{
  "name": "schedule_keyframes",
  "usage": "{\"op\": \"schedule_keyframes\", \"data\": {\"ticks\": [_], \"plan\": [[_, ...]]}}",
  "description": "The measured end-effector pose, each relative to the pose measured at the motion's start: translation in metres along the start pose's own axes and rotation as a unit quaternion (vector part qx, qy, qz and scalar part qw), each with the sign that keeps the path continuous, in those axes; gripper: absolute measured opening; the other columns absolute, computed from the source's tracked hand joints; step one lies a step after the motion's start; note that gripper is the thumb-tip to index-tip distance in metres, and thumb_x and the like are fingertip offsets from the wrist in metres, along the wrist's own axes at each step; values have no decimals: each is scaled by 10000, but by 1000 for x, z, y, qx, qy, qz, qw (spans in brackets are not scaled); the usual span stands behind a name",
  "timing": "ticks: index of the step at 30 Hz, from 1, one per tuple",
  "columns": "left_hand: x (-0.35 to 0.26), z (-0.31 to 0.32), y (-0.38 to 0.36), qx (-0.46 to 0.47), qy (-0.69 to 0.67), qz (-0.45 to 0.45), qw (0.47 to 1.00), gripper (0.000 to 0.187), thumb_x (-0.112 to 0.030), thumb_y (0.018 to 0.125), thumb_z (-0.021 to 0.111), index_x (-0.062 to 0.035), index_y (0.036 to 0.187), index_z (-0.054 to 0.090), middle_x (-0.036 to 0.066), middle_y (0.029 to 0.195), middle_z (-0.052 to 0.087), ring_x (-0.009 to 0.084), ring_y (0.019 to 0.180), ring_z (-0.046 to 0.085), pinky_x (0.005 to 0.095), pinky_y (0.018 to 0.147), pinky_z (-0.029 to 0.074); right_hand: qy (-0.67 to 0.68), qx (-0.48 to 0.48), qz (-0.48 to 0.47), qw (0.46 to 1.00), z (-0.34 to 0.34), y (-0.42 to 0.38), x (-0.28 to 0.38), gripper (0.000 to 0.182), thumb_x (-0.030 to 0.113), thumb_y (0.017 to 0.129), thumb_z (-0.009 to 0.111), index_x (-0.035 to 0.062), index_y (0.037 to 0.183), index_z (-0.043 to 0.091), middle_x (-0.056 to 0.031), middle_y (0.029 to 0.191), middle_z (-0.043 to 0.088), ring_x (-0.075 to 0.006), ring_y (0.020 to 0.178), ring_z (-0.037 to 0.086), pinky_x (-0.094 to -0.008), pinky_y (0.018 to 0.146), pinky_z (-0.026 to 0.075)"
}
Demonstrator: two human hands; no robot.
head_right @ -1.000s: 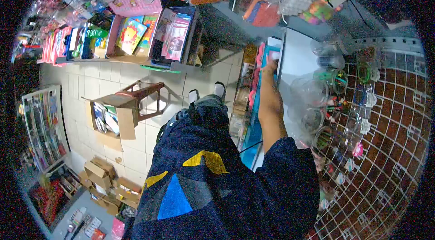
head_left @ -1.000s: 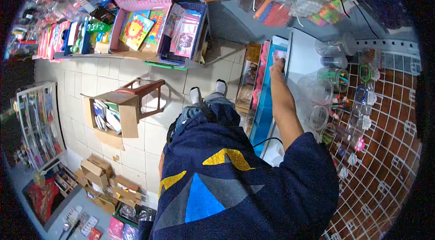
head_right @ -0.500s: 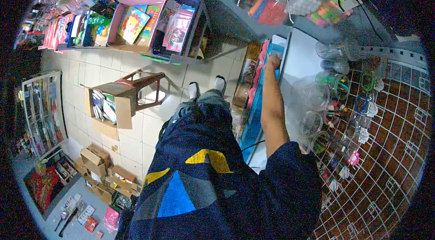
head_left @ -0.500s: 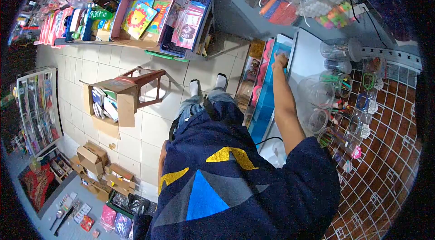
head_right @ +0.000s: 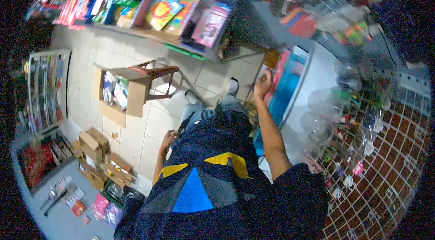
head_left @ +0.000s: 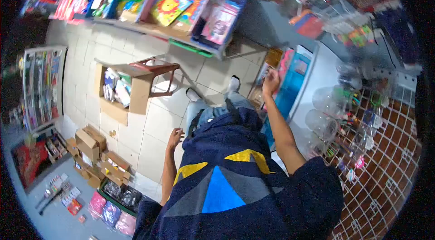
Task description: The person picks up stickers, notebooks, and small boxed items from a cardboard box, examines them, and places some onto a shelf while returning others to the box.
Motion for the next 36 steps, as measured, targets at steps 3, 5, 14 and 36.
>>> {"op": "schedule_keyframes", "data": {"ticks": [3,5,14,36], "plan": [[19,-18,15,-15,-12,23,1000,442,-405,868,520,-76,1160,479,109,993,611,223,859,588,341,709,478,-74,182,23,980,37,-54,-1,124,60,804,579,15,919,590,-83,799,613,-180,740,585,-292,696,462],[22,-41,20,-94,-6,96,991,347,-317,877,527,-30,1072,540,130,934,622,223,831,596,330,699,481,-68,283,10,957,60,-83,-14,90,64,824,572,26,902,598,-67,747,617,-159,696,598,-274,656,472],[-53,-180,-54,-414,-20,311,855,198,-106,830,548,13,988,556,152,940,586,260,859,564,349,787,439,-168,504,163,831,153,-168,-37,127,163,820,575,90,922,598,-31,761,623,-114,632,578,-263,495,464],[-100,-338,80,-336,379,174,845,328,-232,680,629,-5,916,616,200,959,623,354,977,543,484,844,384,-239,553,271,751,96,-261,8,144,138,829,544,33,759,615,-83,621,587,-152,517,548,-276,473,422]]}}
Point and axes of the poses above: each hand's wrist, its own y-axis towards the middle knuckle, its own z-axis out of the palm, x = y × z, the point moved 7 cm from there along y, towards the middle knuckle
